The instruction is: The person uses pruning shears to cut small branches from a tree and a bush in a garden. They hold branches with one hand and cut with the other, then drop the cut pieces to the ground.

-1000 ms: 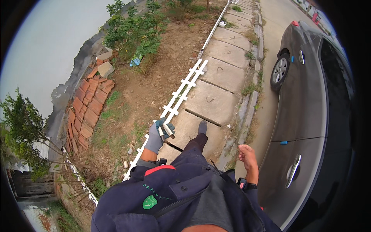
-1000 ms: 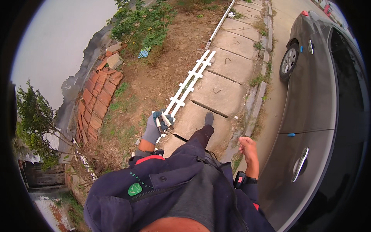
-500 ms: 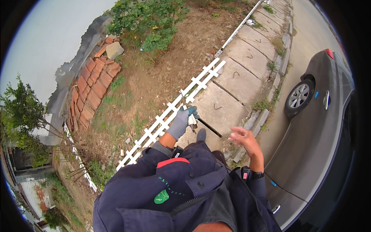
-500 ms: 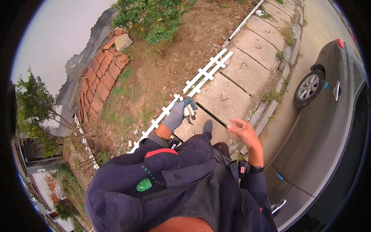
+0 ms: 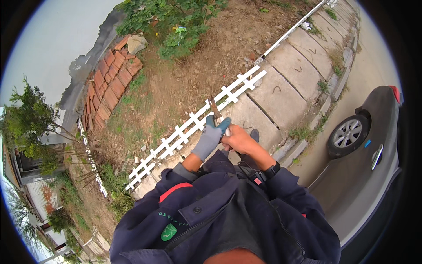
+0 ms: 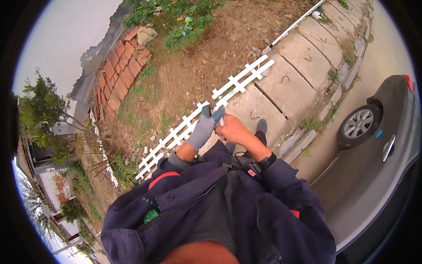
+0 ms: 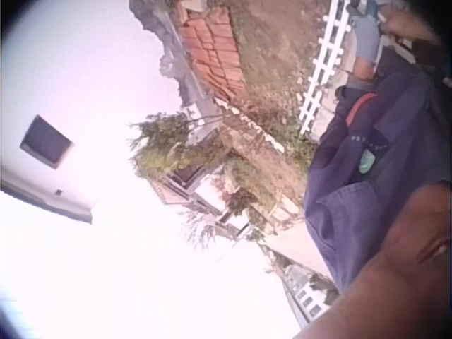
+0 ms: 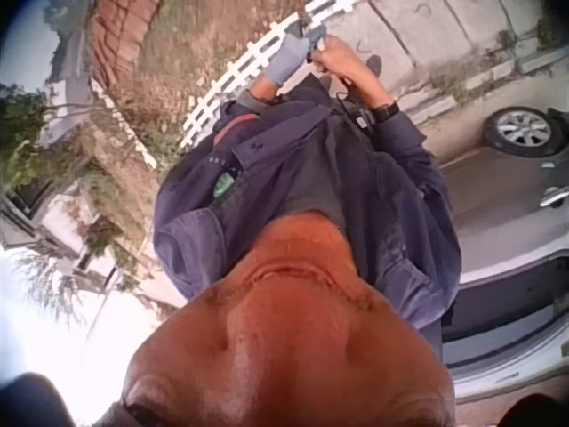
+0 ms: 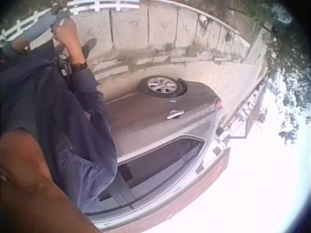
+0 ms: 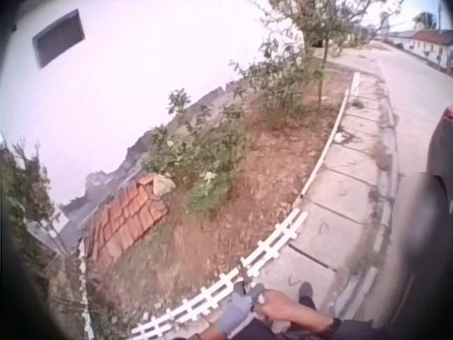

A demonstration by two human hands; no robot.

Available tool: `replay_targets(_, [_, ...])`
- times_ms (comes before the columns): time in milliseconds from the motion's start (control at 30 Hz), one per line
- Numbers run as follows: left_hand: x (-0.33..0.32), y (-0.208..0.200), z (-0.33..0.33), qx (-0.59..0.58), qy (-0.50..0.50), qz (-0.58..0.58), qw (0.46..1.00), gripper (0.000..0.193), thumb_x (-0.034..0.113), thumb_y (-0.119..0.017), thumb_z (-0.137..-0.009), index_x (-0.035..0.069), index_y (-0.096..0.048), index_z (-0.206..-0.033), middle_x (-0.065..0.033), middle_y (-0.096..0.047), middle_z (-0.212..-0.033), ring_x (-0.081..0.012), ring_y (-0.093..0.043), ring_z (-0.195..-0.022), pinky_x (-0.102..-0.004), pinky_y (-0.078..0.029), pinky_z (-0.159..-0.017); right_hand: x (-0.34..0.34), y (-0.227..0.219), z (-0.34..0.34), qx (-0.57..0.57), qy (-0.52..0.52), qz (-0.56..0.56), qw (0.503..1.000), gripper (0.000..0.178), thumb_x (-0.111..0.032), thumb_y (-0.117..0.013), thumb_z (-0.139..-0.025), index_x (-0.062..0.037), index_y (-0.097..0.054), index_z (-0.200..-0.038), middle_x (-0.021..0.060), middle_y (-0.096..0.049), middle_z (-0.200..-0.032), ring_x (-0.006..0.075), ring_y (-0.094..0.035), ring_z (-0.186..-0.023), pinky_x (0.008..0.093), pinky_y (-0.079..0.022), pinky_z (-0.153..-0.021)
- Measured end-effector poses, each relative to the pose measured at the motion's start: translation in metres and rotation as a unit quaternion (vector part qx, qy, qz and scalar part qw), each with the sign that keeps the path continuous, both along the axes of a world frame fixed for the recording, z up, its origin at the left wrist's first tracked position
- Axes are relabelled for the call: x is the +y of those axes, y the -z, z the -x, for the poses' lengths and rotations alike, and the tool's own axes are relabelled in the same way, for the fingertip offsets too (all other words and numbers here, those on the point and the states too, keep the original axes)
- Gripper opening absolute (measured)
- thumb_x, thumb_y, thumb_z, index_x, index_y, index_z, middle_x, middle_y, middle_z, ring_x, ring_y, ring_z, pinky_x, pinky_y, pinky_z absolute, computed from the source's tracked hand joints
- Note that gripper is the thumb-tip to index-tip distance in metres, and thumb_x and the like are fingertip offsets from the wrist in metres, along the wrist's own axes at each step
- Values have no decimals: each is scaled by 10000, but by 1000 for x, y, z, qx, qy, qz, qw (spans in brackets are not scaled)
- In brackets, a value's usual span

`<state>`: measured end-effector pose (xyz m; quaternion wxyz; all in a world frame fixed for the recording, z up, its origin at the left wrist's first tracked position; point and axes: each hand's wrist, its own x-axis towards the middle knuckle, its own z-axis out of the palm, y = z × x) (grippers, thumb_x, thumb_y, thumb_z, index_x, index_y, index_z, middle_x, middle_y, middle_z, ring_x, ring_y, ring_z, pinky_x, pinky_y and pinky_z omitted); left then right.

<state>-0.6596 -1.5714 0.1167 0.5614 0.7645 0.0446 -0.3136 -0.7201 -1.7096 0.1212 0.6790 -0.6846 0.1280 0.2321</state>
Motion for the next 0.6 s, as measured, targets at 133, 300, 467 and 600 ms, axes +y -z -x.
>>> replay_targets(133, [-47, 14, -13, 39, -44, 87, 994, 534, 330, -645, -942, 34, -473, -1351, -28, -581, -924, -77, -512, -781, -235, -426, -654, -73, 19, -29, 38, 36, -38, 998, 272, -197, -664, -855, 28, -636, -1006, 80, -603, -690, 165, -586, -468, 310, -479, -462])
replay_targets(300, [-104, 21, -17, 116, -61, 80, 988, 634, 305, -647, -945, 64, -389, -1471, -38, -591, -1036, -93, -539, -815, -245, -481, -693, -140, 40, -40, 113, 104, -199, 968, 278, -117, -660, -883, 13, -642, -1128, -9, -523, -641, 92, -510, -471, 255, -388, -414])
replay_targets(467, [-139, 16, -15, 174, -63, 87, 979, 579, 225, -637, -931, 70, -416, -1443, -60, -614, -1096, -143, -623, -855, -315, -556, -693, -173, 52, -48, 142, 166, -299, 929, 325, -162, -659, -927, 5, -628, -1204, -36, -508, -683, 52, -431, -482, 214, -276, -402])
replay_targets(600, [-151, 16, -4, 155, -72, 84, 982, 263, 123, -582, -936, 61, -553, -1189, -18, -612, -827, -97, -552, -622, -250, -474, -563, -180, 52, -62, 145, 165, -331, 918, 317, -173, -601, -963, -33, -597, -1247, -41, -486, -676, 38, -394, -466, 211, -267, -401])
